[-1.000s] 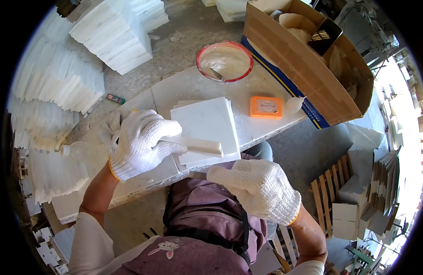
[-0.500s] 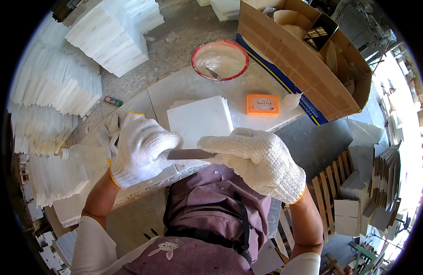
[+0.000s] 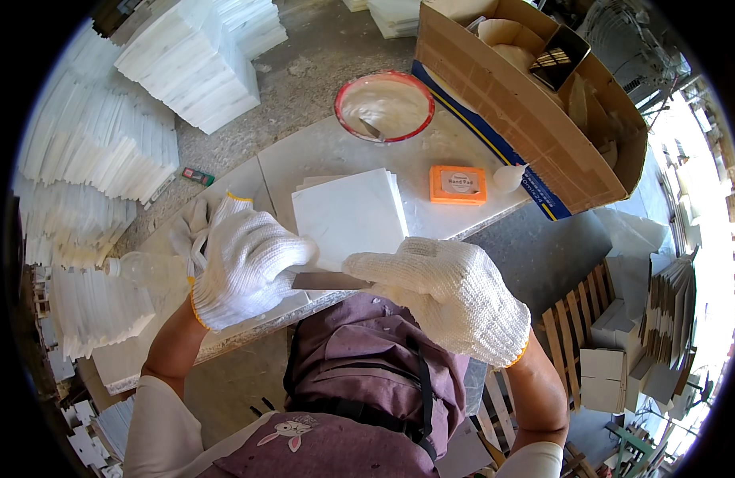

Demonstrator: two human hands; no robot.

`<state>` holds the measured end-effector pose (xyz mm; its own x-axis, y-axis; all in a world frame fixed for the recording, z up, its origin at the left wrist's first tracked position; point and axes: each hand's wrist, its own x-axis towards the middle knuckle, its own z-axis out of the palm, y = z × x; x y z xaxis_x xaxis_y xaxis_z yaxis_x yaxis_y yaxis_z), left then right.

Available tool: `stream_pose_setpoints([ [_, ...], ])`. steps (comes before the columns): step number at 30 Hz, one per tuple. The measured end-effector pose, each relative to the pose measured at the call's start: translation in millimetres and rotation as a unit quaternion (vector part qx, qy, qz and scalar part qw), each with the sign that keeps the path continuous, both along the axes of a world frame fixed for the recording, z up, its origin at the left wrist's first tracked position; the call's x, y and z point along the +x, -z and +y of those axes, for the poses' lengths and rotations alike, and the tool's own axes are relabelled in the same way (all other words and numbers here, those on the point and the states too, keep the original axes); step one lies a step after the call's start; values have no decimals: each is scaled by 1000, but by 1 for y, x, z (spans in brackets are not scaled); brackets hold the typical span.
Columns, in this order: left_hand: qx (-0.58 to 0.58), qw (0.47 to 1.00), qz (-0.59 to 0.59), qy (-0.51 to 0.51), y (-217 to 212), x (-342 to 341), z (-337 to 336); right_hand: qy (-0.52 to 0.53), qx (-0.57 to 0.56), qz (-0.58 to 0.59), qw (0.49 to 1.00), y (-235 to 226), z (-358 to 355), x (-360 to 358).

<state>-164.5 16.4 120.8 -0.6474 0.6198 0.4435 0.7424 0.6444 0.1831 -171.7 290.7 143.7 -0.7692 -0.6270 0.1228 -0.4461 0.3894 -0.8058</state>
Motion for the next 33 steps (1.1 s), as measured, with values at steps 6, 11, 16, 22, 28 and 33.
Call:
stream_pose_setpoints([
  [6, 23, 998, 50, -19, 4, -10, 8, 19, -43, 3, 999, 21, 33, 29],
  [11, 15, 1000, 20, -17, 3, -5, 4, 135, -167, -124, 969, 15, 45, 42],
  [16, -5, 1000, 10, -29, 3, 3, 2, 102, -99, -130, 981, 13, 26, 24],
  [22, -34, 998, 30, -31, 1, 10, 1, 34, -56, -61, 996, 10, 13, 9],
  [28, -35, 999, 9, -26, 1, 11, -1, 5, -60, 9, 998, 9, 1, 4],
  [33, -25, 999, 15, -13, 0, 12, -1, -11, -10, 45, 999, 9, 6, 4],
])
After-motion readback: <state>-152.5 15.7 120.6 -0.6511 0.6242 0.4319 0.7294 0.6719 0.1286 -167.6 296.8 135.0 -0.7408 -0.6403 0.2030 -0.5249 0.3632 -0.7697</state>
